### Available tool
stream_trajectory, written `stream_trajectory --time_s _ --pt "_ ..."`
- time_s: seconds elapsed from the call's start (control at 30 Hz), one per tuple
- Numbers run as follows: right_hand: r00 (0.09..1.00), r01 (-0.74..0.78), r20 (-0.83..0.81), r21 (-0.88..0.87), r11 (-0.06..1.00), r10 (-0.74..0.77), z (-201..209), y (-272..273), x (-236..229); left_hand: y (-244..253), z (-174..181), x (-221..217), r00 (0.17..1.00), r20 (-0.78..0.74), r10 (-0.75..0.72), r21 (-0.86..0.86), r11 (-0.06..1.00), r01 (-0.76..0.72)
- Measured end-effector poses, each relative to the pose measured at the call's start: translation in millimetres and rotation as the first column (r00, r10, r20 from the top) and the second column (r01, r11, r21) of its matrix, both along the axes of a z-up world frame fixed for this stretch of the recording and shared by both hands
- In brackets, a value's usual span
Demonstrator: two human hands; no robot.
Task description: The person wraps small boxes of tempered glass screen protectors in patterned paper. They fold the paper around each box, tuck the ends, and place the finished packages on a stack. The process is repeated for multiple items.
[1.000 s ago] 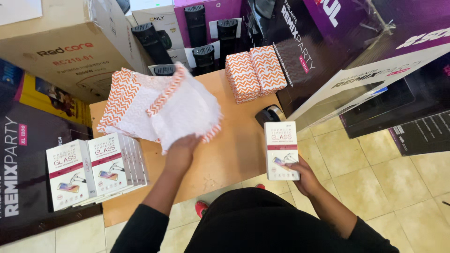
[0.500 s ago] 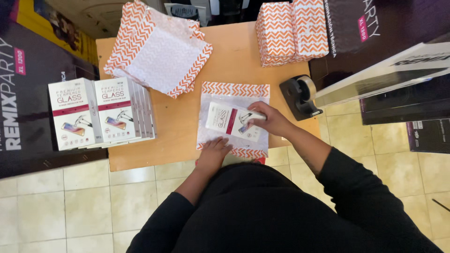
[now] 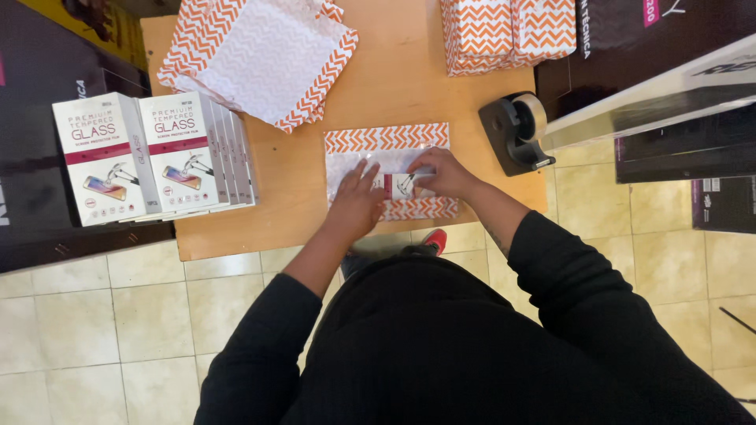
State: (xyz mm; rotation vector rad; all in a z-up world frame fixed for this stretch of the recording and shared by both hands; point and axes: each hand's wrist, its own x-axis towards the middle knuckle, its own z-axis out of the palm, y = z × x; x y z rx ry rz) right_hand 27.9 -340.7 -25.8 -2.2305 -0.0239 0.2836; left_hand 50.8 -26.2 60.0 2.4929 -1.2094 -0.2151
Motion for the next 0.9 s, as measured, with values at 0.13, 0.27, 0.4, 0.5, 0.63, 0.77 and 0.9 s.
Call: stream_trajectory --time_s 0.13,0.27,0.4,0.5,0.63,0.77,0.9 --pt "0.999 0.042 0.012 0.092 0.995 -0.043 9 -6 -9 -7 -101 44 0.990 -0.142 -0.001 0.107 0.994 0.016" --pt "0.959 0.240 0.159 -0.010 0.971 -0.236 28 -15 -51 -11 -87 51 0.965 -0.242 0.104 0.126 0.989 -0.075" --pt "0.929 0.266 0.327 -0.256 0.929 -0.176 55 8 -108 -4 -56 47 0.883 -0.432 0.183 0.041 0.982 -0.184" --pt "0.914 0.206 0.406 -0.456 0.866 -0.004 37 20 -142 -1 -50 51 0.861 -0.478 0.171 -0.003 0.980 -0.197" --pt "0.914 0.262 0.398 -0.423 0.867 -0.082 56 1 -156 1 -67 52 0.842 -0.512 0.170 -0.048 0.973 -0.225" --pt "0.690 0.635 0.610 -0.252 0.730 -0.390 93 -68 -149 7 -99 49 0.840 -0.527 0.131 -0.156 0.956 -0.247" --pt "0.665 0.746 0.337 -0.264 0.611 -0.667 74 -139 -141 10 -107 52 0.836 -0.543 0.085 -0.187 0.958 -0.218"
